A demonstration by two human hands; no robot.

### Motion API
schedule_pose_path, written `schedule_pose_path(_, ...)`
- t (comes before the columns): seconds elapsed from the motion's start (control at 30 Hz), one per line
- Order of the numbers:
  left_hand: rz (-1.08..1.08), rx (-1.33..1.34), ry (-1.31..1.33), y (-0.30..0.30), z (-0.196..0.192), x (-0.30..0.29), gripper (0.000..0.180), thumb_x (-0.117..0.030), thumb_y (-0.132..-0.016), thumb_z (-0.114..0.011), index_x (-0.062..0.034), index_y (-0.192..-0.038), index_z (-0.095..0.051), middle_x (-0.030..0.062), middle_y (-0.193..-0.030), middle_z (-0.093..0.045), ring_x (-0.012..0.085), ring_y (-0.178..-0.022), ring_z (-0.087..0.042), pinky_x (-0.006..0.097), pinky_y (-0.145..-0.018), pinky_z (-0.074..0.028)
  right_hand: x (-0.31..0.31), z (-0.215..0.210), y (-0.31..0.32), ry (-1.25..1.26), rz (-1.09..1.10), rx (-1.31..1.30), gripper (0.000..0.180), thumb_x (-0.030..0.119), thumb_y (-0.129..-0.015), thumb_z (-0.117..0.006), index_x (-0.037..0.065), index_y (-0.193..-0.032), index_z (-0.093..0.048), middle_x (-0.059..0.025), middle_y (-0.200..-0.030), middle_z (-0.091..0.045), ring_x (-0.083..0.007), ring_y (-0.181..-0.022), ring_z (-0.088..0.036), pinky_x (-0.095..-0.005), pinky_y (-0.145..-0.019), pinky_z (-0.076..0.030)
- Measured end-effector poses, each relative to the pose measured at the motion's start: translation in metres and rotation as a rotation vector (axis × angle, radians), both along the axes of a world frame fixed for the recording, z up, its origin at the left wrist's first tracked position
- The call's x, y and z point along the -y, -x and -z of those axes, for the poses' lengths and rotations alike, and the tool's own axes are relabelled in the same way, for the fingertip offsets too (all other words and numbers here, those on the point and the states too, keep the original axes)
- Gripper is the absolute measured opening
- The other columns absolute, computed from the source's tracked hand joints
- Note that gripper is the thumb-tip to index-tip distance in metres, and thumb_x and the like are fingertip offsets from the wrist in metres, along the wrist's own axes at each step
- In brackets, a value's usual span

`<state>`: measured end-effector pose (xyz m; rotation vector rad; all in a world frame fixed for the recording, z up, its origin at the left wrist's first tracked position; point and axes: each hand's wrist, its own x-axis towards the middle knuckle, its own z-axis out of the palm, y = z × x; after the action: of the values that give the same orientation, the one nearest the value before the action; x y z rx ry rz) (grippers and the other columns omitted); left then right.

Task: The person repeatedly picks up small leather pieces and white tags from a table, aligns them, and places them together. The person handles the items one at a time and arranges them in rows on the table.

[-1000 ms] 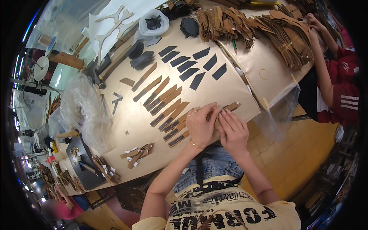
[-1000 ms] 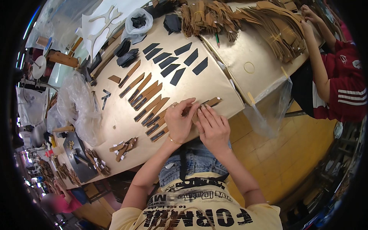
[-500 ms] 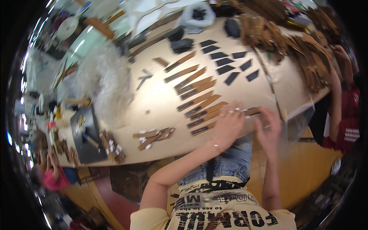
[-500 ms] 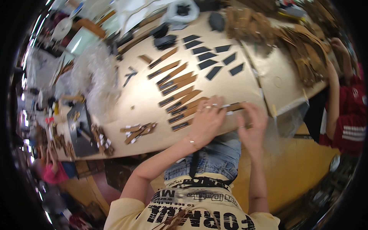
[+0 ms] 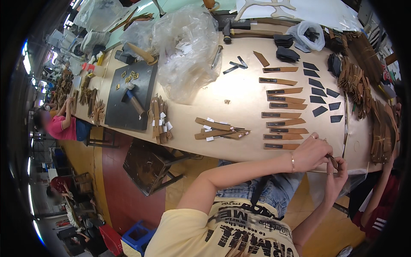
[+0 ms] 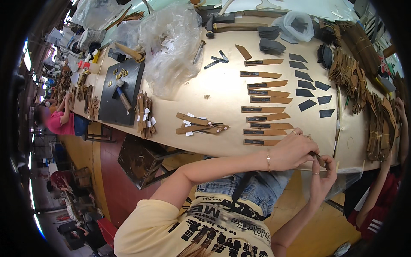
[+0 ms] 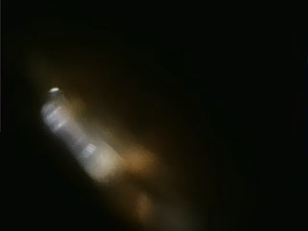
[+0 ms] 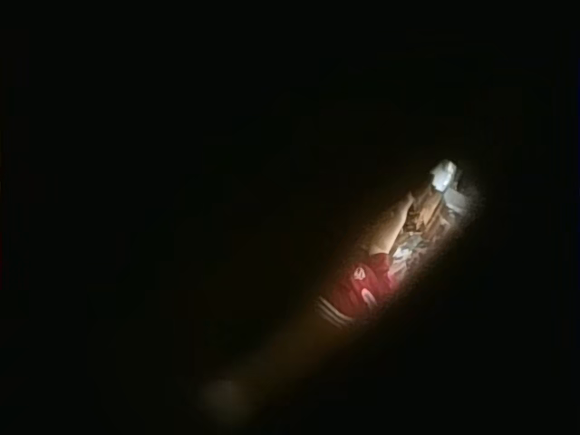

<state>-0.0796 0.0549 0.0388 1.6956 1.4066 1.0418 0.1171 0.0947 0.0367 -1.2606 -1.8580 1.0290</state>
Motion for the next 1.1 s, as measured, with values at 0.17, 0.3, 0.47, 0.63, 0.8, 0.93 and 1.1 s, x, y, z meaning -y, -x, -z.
schedule_pose_path(0.17, -0.005, 0.045, -0.021, 0.065, -0.023, 0.042, 0.016, -0.014, -0.087, -0.067, -0.0045, -0.1, -0.071, 0.0109, -0.094, -0.068, 0.0323, -0.095, -0.063, 0.04, -0.086, -0.048, 0.029, -0.034, 0.028, 0.094, -0.141, -0.104, 0.031, 0.01, -0.085, -0.072, 0.0, -0.113, -0.063, -0.006, -0.096, -0.063, -0.0158, -0.092, -0.055, -0.0313, -0.09, -0.043)
schedule_pose_path(0.3, -0.144, -0.075, 0.218, 0.159, -0.033, 0.114, 0.014, -0.009, -0.083, -0.072, -0.0042, -0.096, -0.074, 0.0112, -0.087, -0.067, 0.0282, -0.086, -0.065, 0.037, -0.08, -0.052, 0.034, -0.038, 0.055, 0.14, -0.257, 0.013, 0.037, 0.008, -0.085, -0.071, 0.0, -0.12, -0.063, -0.0078, -0.098, -0.065, -0.0164, -0.093, -0.057, -0.0319, -0.091, -0.045)
schedule_pose_path(0.47, -0.496, -0.105, 0.474, 0.214, -0.026, 0.166, 0.016, -0.01, -0.08, -0.077, -0.0057, -0.096, -0.077, 0.0106, -0.088, -0.069, 0.0237, -0.081, -0.066, 0.034, -0.074, -0.053, 0.031, -0.033, 0.076, 0.136, -0.313, 0.047, 0.029, 0.006, -0.085, -0.07, -0.002, -0.113, -0.065, -0.01, -0.094, -0.066, -0.0192, -0.089, -0.06, -0.0323, -0.086, -0.047)
schedule_pose_path(0.63, -0.676, -0.559, -0.014, 0.238, -0.02, 0.173, 0.013, -0.007, -0.08, -0.076, -0.0039, -0.093, -0.074, 0.01, -0.096, -0.072, 0.0265, -0.09, -0.067, 0.035, -0.081, -0.053, 0.029, -0.037, 0.076, 0.095, -0.304, 0.066, 0.028, 0.005, -0.085, -0.07, -0.002, -0.112, -0.065, -0.0114, -0.092, -0.066, -0.0208, -0.088, -0.061, -0.0327, -0.084, -0.048)
schedule_pose_path(0.8, -1.042, -0.625, -0.211, 0.386, -0.021, 0.137, 0.024, -0.023, -0.085, -0.073, -0.0011, -0.095, -0.073, 0.016, -0.09, -0.072, 0.0315, -0.087, -0.07, 0.039, -0.077, -0.053, 0.027, -0.037, 0.062, 0.069, -0.21, 0.053, 0.027, 0.004, -0.084, -0.07, -0.002, -0.111, -0.066, -0.0118, -0.092, -0.067, -0.0215, -0.088, -0.062, -0.0334, -0.084, -0.049)
schedule_pose_path(0.93, -0.951, -0.772, 0.397, 0.477, 0.027, 0.107, 0.044, -0.042, -0.079, -0.075, -0.0008, -0.094, -0.074, 0.0191, -0.088, -0.072, 0.0369, -0.083, -0.07, 0.044, -0.076, -0.053, 0.03, -0.032, 0.046, -0.05, -0.147, 0.079, 0.026, 0.005, -0.085, -0.07, -0.001, -0.11, -0.066, -0.0129, -0.091, -0.067, -0.023, -0.087, -0.064, -0.0334, -0.083, -0.049)
schedule_pose_path(1.1, -1.047, -0.765, 0.193, 0.506, 0.077, 0.112, 0.028, -0.027, -0.082, -0.074, -0.0004, -0.088, -0.074, 0.0159, -0.079, -0.072, 0.0288, -0.073, -0.07, 0.038, -0.07, -0.053, 0.036, -0.024, 0.025, -0.034, -0.021, 0.118, 0.024, 0.007, -0.085, -0.07, 0.001, -0.108, -0.067, -0.0138, -0.092, -0.068, -0.0262, -0.087, -0.065, -0.0347, -0.082, -0.049)
